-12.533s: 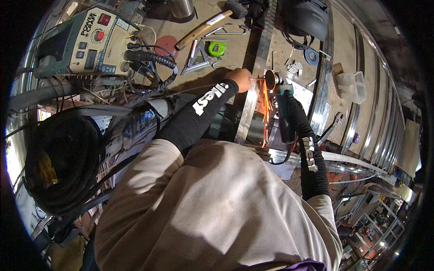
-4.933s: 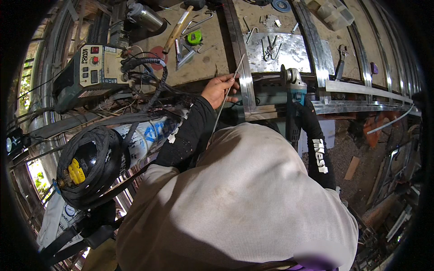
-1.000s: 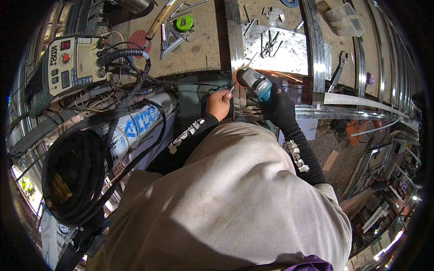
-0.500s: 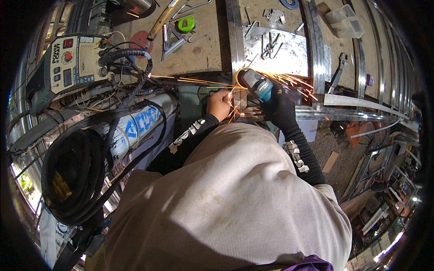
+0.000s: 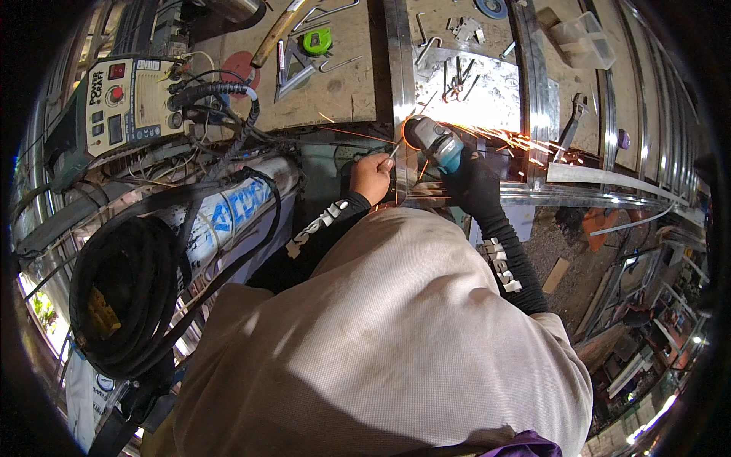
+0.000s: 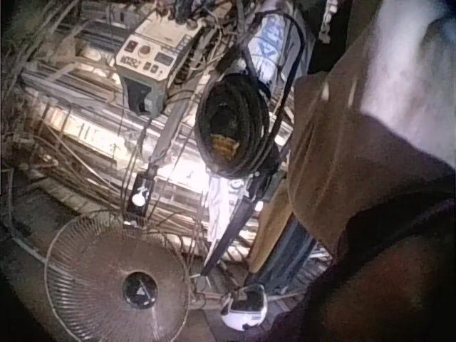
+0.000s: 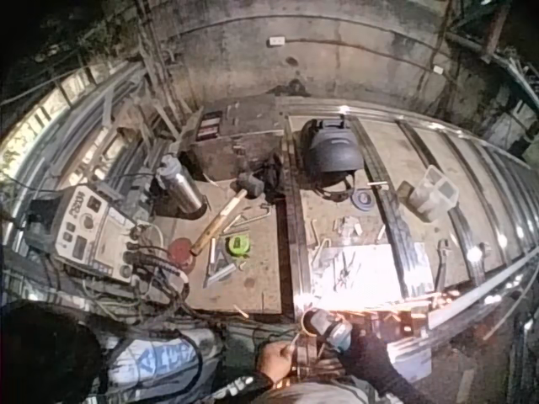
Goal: The person uses a metal cutting saw to cut a metal rod, then moves to a workbench to weld the rod onto a metal frame using a welding torch. The person measures the frame with a tape measure after welding.
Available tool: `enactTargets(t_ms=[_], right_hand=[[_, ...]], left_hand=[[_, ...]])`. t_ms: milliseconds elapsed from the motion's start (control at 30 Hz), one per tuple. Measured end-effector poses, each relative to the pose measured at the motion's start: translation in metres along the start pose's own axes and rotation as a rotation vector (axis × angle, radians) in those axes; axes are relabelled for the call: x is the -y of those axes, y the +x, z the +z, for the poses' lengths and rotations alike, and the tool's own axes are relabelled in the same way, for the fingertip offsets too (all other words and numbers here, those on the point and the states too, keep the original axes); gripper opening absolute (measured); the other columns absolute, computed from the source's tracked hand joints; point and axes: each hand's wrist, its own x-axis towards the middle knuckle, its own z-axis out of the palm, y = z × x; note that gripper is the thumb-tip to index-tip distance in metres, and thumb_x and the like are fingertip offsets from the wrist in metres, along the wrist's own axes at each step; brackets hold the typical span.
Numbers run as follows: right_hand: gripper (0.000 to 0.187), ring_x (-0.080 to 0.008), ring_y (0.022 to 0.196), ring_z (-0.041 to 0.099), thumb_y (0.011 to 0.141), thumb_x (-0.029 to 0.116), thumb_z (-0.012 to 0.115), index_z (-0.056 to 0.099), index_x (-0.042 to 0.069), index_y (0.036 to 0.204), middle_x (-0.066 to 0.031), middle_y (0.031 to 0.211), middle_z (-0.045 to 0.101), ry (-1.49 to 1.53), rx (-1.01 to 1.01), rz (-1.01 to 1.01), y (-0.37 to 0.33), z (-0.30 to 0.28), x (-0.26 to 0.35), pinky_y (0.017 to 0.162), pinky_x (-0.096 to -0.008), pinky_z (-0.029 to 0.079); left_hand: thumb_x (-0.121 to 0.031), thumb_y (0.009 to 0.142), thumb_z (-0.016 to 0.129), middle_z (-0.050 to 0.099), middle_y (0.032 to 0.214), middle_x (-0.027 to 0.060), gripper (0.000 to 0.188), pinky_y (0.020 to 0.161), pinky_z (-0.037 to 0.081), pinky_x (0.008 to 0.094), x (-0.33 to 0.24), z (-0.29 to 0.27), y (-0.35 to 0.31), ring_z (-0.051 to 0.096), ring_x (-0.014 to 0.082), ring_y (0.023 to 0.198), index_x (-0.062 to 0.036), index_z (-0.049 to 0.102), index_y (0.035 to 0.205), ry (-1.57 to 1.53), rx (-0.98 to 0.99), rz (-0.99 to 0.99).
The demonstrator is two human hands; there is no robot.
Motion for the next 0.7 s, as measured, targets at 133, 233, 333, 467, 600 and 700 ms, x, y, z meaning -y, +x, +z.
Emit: enactTargets(t_ms=[133, 233, 333, 467, 600, 700], right_hand=[[0.053, -0.0408, 0.087, 0.069, 0.082, 0.031, 0.080, 0.057, 0.003, 0.121, -0.0231, 0.093, 0.067, 0.028, -0.057, -0.054, 0.000, 0.003, -0.004, 0.070, -0.0494, 0.055], [0.054, -0.0402, 0.086, 0.069, 0.081, 0.030, 0.081, 0.057, 0.002, 0.121, -0.0223, 0.093, 0.067, 0.001, -0.064, -0.081, -0.001, 0.006, -0.008, 0.070, -0.0489, 0.055], [0.058, -0.0392, 0.084, 0.069, 0.080, 0.031, 0.081, 0.057, 0.002, 0.123, -0.0215, 0.093, 0.067, -0.012, -0.049, -0.050, 0.001, 0.007, -0.009, 0.069, -0.0486, 0.054], [0.064, -0.0387, 0.082, 0.068, 0.078, 0.031, 0.083, 0.055, 0.000, 0.128, -0.0213, 0.093, 0.067, -0.006, -0.046, -0.060, 0.002, 0.006, -0.009, 0.069, -0.0485, 0.054], [0.066, -0.0380, 0.084, 0.068, 0.078, 0.029, 0.083, 0.053, 0.000, 0.130, -0.0223, 0.097, 0.065, -0.051, -0.096, -0.099, -0.001, 0.003, -0.012, 0.070, -0.0470, 0.054], [0.053, -0.0406, 0.084, 0.069, 0.079, 0.029, 0.084, 0.058, 0.002, 0.117, -0.0208, 0.098, 0.066, -0.041, -0.076, -0.054, -0.001, 0.004, -0.017, 0.070, -0.0473, 0.056]], left_hand=[[-0.012, 0.094, 0.067, 0.066, 0.079, 0.0209, 0.013, 0.064, 0.050, 0.0390, 0.002, 0.004, 0.000, 0.064, 0.0356, 0.068, -0.0006, 0.072, 0.099, -0.049, -0.082, 0.083], [-0.011, 0.095, 0.065, 0.063, 0.074, 0.0175, 0.013, 0.063, 0.048, 0.0379, 0.002, 0.005, 0.000, 0.060, 0.0305, 0.065, -0.0001, 0.072, 0.097, -0.050, -0.119, 0.132], [-0.009, 0.097, 0.061, 0.057, 0.067, 0.0112, 0.014, 0.060, 0.044, 0.0359, 0.000, 0.003, 0.000, 0.052, 0.0213, 0.059, 0.0012, 0.069, 0.091, -0.085, -0.041, 0.039], [-0.008, 0.097, 0.061, 0.056, 0.067, 0.0121, 0.014, 0.061, 0.045, 0.0364, -0.005, 0.000, -0.001, 0.052, 0.0231, 0.059, 0.0019, 0.068, 0.090, -0.058, -0.041, 0.061], [-0.008, 0.097, 0.061, 0.058, 0.069, 0.0140, 0.014, 0.062, 0.045, 0.0368, -0.005, -0.001, 0.000, 0.052, 0.0244, 0.060, 0.0021, 0.069, 0.091, -0.026, -0.042, 0.097], [-0.008, 0.097, 0.061, 0.059, 0.070, 0.0153, 0.014, 0.062, 0.046, 0.0375, -0.003, 0.001, 0.000, 0.053, 0.0255, 0.061, 0.0020, 0.070, 0.093, -0.060, -0.058, 0.076]])
